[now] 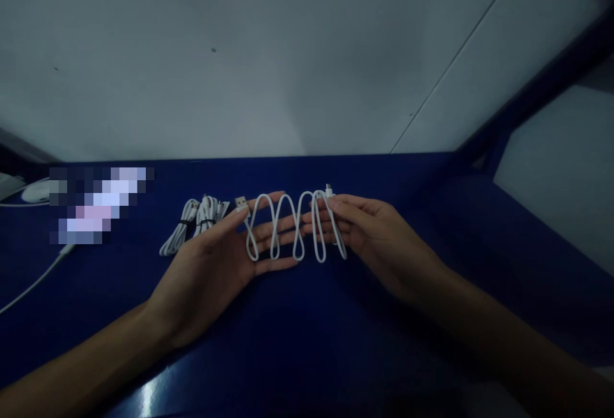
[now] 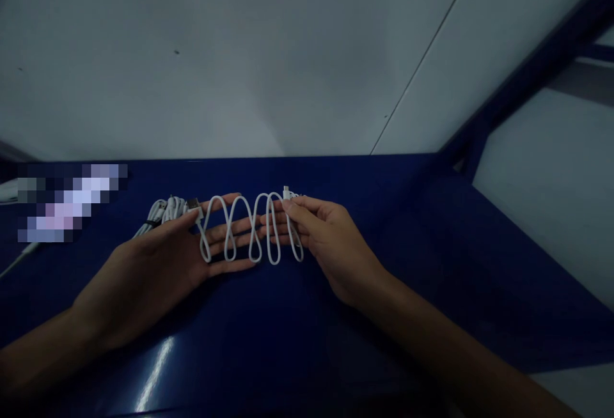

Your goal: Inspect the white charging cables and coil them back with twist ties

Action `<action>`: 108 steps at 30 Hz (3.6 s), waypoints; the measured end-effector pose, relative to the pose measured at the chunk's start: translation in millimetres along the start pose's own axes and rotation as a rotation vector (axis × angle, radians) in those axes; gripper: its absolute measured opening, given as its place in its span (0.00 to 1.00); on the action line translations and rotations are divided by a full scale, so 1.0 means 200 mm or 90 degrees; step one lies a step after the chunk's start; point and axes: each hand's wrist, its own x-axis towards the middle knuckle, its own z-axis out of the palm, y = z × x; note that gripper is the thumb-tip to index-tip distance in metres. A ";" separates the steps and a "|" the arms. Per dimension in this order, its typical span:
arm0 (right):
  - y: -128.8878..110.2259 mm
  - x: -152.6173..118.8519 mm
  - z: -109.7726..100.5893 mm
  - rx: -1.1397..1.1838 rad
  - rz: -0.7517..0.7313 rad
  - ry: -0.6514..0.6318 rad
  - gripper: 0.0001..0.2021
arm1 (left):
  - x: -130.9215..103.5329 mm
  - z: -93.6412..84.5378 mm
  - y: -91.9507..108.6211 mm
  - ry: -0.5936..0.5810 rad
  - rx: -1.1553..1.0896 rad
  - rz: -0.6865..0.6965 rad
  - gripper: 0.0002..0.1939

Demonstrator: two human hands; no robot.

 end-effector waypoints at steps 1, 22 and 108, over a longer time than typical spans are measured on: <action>0.00 0.00 0.00 -0.001 0.000 0.002 0.10 | 0.00 0.00 0.00 0.001 0.000 -0.001 0.23; 0.00 -0.01 -0.03 -0.149 -0.092 0.020 0.12 | 0.00 0.01 0.02 0.043 0.001 -0.006 0.24; 0.08 -0.08 0.06 -0.381 -0.329 -0.002 0.08 | 0.01 0.02 -0.06 -0.028 0.188 -0.063 0.24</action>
